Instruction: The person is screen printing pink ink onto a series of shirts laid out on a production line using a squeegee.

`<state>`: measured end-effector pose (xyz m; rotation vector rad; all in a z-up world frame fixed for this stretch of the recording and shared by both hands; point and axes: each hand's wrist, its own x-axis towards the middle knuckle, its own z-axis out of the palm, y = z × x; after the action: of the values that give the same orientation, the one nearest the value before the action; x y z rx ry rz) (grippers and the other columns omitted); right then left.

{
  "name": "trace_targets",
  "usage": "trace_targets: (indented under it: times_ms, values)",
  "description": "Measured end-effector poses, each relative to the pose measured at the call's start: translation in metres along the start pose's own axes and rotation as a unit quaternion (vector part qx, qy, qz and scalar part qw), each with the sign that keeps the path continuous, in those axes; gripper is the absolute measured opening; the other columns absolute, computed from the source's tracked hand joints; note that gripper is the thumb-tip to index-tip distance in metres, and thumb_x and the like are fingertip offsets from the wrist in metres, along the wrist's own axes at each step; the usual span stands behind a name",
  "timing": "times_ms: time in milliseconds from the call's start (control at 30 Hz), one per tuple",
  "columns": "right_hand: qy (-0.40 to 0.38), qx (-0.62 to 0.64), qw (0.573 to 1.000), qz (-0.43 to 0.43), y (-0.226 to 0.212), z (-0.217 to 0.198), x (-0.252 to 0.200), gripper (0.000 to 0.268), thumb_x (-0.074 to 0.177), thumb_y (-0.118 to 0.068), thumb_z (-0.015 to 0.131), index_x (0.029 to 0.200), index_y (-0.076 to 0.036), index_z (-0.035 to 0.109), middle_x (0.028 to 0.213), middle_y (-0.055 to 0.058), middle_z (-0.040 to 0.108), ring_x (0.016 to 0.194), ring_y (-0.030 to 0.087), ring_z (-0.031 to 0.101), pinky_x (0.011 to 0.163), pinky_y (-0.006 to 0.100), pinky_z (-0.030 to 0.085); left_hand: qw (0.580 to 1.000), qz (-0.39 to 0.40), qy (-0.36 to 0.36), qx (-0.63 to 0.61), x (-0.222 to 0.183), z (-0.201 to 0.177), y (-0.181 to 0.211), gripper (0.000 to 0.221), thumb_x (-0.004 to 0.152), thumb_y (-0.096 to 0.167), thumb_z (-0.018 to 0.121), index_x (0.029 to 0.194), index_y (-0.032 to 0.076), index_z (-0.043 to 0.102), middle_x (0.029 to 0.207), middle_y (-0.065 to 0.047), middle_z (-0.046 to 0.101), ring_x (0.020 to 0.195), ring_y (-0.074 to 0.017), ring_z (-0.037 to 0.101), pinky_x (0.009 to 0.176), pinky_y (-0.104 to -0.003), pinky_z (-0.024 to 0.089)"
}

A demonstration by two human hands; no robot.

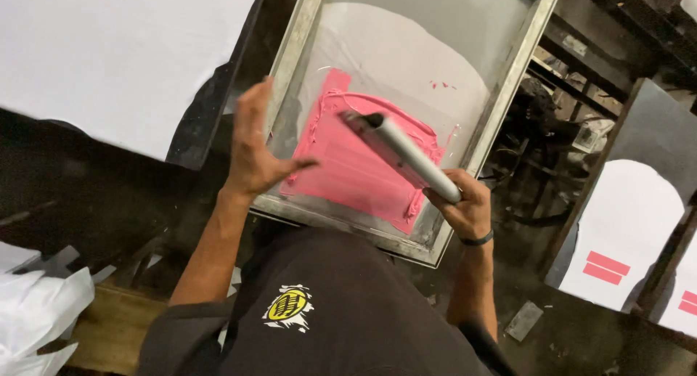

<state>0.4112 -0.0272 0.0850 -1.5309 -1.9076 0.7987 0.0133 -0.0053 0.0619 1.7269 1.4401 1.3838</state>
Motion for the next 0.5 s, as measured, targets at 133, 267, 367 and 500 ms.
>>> trace_targets:
  times_ms: [133,267,367,500]
  values:
    - [-0.093,-0.072,0.985,-0.125,-0.027,0.008,0.035,0.020,0.078,-0.012,0.088,0.082,-0.011,0.068,0.094,0.002,0.079,0.080,0.030,0.073,0.072,0.038,0.056,0.983,0.102,-0.133,0.071,-0.021,0.002,0.016,0.078,0.064,0.052,0.095,0.124,0.008,0.071,0.130,-0.016,0.059,0.132,-0.0400,0.052,0.119,-0.051,0.035]
    - [-0.153,-0.126,0.957,-0.211,-0.023,0.016,0.072,0.025,0.069,-0.005,0.085,0.085,-0.013,0.068,0.095,0.002,0.078,0.082,0.030,0.073,0.075,0.041,0.056,0.967,0.136,-0.094,0.193,-0.057,0.005,0.015,0.029,0.063,0.010,0.079,0.088,0.012,0.065,0.080,-0.003,0.055,0.081,-0.0259,0.063,0.099,-0.046,0.050]
    - [-0.173,-0.175,0.927,-0.283,-0.028,0.020,0.105,0.028,0.067,-0.001,0.080,0.091,-0.012,0.068,0.098,0.005,0.077,0.083,0.031,0.072,0.079,0.042,0.056,0.974,0.126,-0.043,0.184,-0.083,0.012,0.039,0.021,0.066,0.007,0.076,0.085,0.009,0.065,0.084,-0.006,0.058,0.075,-0.0275,0.061,0.090,-0.046,0.054]
    - [-0.188,-0.226,0.864,-0.409,-0.054,0.038,0.154,0.034,0.069,-0.002,0.069,0.099,-0.017,0.073,0.106,0.003,0.076,0.086,0.028,0.070,0.087,0.038,0.054,0.982,0.088,0.059,0.154,-0.104,0.024,0.058,0.007,0.080,0.005,0.072,0.081,0.008,0.067,0.085,-0.005,0.064,0.070,-0.0236,0.063,0.078,-0.041,0.057]
